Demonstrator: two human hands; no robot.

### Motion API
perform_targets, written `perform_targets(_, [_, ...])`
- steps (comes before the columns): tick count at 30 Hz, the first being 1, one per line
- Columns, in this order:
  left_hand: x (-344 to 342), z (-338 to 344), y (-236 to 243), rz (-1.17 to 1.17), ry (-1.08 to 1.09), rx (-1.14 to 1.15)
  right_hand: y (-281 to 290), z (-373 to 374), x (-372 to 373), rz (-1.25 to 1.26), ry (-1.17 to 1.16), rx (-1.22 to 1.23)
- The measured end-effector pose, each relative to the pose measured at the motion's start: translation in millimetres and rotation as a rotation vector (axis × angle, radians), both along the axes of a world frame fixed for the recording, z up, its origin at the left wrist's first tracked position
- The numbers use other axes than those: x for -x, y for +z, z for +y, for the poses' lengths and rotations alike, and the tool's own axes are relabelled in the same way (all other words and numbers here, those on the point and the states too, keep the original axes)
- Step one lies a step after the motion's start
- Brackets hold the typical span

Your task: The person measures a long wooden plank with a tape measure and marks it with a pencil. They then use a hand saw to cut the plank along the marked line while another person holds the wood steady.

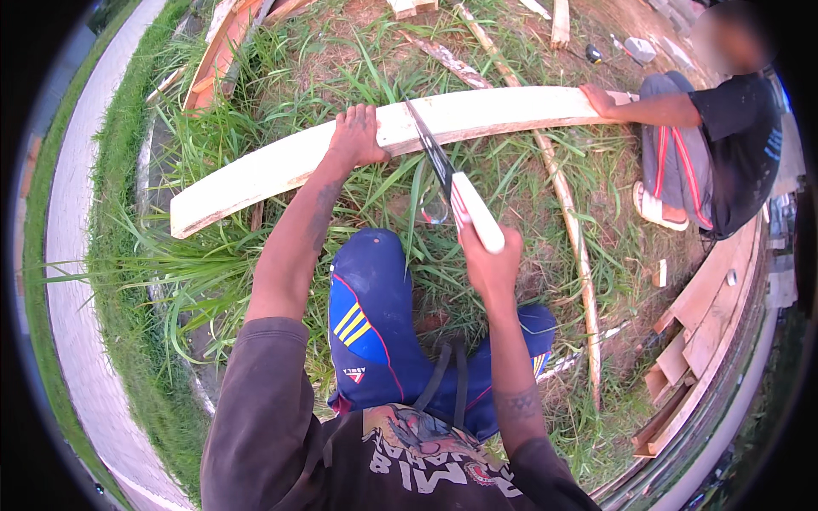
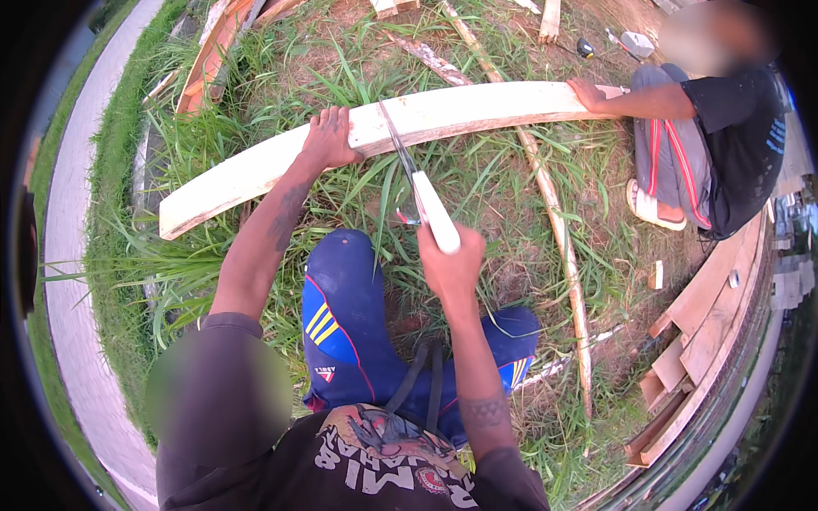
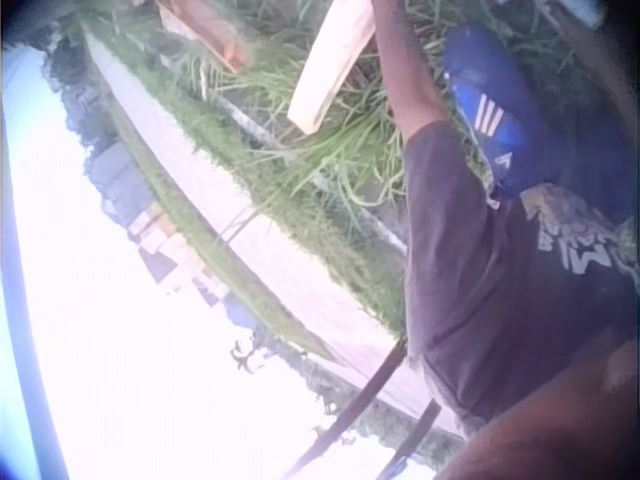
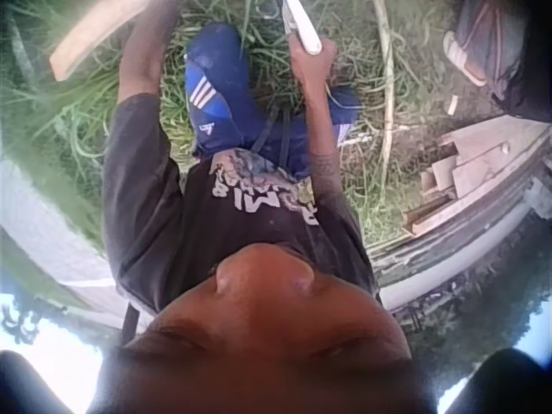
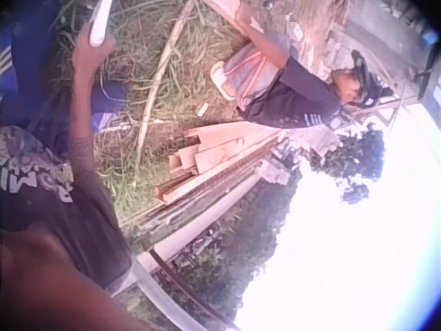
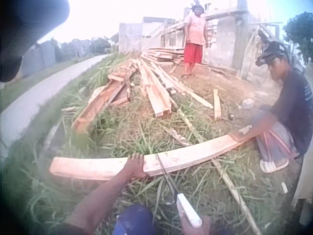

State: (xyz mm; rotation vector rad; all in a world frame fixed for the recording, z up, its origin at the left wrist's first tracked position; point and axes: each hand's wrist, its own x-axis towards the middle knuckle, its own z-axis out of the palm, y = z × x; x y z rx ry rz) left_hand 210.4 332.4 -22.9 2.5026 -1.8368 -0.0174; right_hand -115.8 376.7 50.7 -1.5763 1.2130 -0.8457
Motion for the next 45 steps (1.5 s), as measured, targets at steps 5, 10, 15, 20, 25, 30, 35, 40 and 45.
perform_targets(5, [-12, -23, 16, -0.041, -0.007, 0.109, 18, -57, -91, 0.107, -0.014, 0.021])
perform_targets(10, [7, -13, -6, -0.025, -0.011, 0.100, 7, -16, -40, 0.045, 0.021, 0.010])
perform_targets(15, [-1, 6, 5, 0.089, -0.005, -0.046, 45, 62, 53, 0.106, 0.038, -0.117])
perform_targets(20, [2, -2, 1, -0.001, 0.030, 0.062, -1, -3, -13, 0.058, 0.033, -0.035])
perform_targets(25, [9, -14, 7, 0.022, -0.026, 0.033, -2, -68, -71, 0.045, 0.041, -0.068])
perform_targets(30, [-3, 6, -7, -0.015, 0.007, 0.076, 4, 26, 11, 0.037, 0.015, -0.175])
perform_targets(35, [7, -3, -7, -0.002, 0.009, 0.106, -8, -30, -51, 0.011, -0.038, -0.064])
perform_targets(40, [10, -17, -1, 0.028, -0.046, 0.094, -35, -75, -67, -0.021, -0.031, -0.131])
perform_targets(45, [2, 3, -7, 0.033, 0.016, 0.018, -4, 55, 39, 0.030, -0.029, -0.170])
